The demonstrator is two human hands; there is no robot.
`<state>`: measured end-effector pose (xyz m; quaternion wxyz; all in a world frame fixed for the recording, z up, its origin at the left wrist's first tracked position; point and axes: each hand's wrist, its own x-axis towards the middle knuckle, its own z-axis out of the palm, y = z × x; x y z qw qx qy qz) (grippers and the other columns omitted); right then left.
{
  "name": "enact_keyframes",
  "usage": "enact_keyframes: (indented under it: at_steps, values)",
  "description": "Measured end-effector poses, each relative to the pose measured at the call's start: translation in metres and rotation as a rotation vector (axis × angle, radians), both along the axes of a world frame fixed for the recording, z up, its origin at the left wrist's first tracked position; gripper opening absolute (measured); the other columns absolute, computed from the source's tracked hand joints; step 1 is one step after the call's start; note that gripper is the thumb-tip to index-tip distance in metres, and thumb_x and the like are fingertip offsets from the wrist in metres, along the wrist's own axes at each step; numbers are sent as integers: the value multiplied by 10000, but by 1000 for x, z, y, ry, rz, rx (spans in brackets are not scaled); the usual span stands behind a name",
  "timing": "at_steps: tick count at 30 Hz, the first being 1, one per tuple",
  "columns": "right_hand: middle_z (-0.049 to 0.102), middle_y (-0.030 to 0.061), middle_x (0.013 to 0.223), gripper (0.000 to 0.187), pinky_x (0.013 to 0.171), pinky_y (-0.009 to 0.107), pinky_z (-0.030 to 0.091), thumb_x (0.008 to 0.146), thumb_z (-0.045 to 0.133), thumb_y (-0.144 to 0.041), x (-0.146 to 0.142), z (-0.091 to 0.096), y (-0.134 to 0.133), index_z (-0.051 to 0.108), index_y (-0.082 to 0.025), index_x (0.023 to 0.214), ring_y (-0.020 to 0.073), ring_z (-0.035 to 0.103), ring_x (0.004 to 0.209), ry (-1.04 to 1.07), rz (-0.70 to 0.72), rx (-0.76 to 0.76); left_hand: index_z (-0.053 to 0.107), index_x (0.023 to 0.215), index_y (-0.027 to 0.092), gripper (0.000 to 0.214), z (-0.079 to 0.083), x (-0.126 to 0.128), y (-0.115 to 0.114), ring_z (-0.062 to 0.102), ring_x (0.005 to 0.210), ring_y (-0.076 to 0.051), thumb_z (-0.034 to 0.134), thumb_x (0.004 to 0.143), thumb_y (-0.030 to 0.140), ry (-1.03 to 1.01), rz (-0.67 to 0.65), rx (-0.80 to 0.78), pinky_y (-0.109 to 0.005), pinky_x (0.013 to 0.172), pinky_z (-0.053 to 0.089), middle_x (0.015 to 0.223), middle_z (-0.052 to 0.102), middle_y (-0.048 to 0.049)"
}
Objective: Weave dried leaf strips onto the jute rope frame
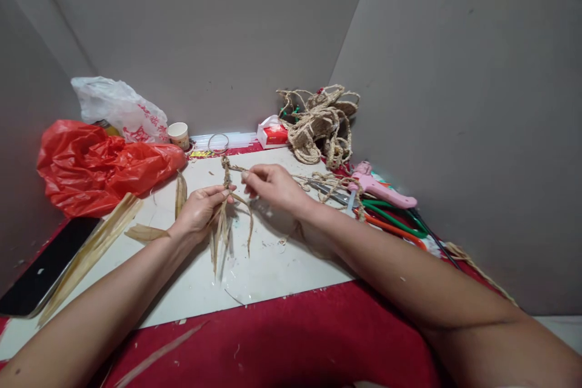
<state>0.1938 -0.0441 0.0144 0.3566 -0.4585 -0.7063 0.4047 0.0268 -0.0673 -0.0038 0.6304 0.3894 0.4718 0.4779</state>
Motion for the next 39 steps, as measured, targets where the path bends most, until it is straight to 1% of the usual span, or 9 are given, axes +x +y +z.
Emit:
enact_keyframes:
  at_steps: [4, 7, 10, 14, 19, 23, 29, 34, 39]
  values:
    - [608, 39, 717, 205, 507, 175, 403, 909, 468, -270, -5, -9, 7, 572, -135, 795, 77, 531, 572, 240, 219, -376, 613, 666, 105, 194, 1, 2, 1, 491, 404, -61, 752, 597, 221, -48, -44, -19, -166, 385, 309, 540, 599, -5]
    - [424, -47, 523, 256, 359, 149, 246, 935, 429, -322, -11, -14, 4, 523, -151, 769, 39, 323, 386, 298, 339, -597, 598, 832, 141, 276, -3, 2, 2, 543, 453, -88, 742, 602, 192, -63, -17, 0, -173, 425, 353, 588, 638, -5]
    - [307, -81, 473, 270, 316, 154, 115, 927, 451, -339, -9, -11, 3, 506, -157, 735, 30, 188, 348, 194, 348, -612, 559, 833, 150, 285, -7, 1, 2, 448, 385, -46, 738, 617, 200, -8, -11, 24, -153, 380, 258, 587, 640, -4]
    - [328, -74, 477, 295, 309, 152, 131, 924, 459, -353, -2, -8, 7, 494, -160, 704, 30, 199, 347, 76, 347, -634, 530, 743, 148, 265, -7, 1, 0, 289, 326, -3, 743, 633, 259, 97, -50, 28, -159, 352, 143, 563, 626, 4]
    - [253, -91, 429, 352, 317, 145, 106, 926, 449, -331, 0, -10, 12, 404, -170, 616, 29, 145, 346, 190, 410, -773, 558, 720, 147, 288, -5, 0, 0, 368, 373, -18, 782, 577, 260, 139, -4, 74, -160, 398, 223, 513, 569, 45]
    - [246, -101, 436, 294, 324, 129, 100, 913, 437, -231, -1, -12, 11, 420, -157, 629, 19, 126, 349, 348, 421, -908, 588, 704, 134, 246, -3, -1, 0, 313, 378, -6, 761, 593, 268, 200, -21, 115, -168, 392, 190, 533, 557, 45]
    - [287, -100, 392, 218, 300, 146, 99, 843, 467, -201, -10, -20, 3, 480, -148, 631, 22, 144, 309, 370, 260, -818, 625, 761, 137, 103, 4, -4, -1, 288, 376, -34, 604, 677, 193, 318, -85, 108, -174, 387, 167, 440, 424, 68]
    - [300, -95, 354, 185, 278, 163, 111, 791, 478, -188, -19, -23, -6, 534, -139, 622, 32, 167, 282, 322, 149, -711, 608, 733, 153, 103, 8, 0, -10, 344, 370, -51, 513, 696, 136, 500, -91, 167, -176, 385, 222, 458, 500, 41]
    - [306, -92, 356, 273, 296, 159, 111, 779, 489, -188, -20, -20, -10, 380, -173, 529, 21, 158, 295, 426, 183, -809, 537, 924, 186, 186, 6, 8, -23, 412, 326, -90, 501, 741, 190, 560, -97, 186, -202, 361, 243, 521, 585, 28]
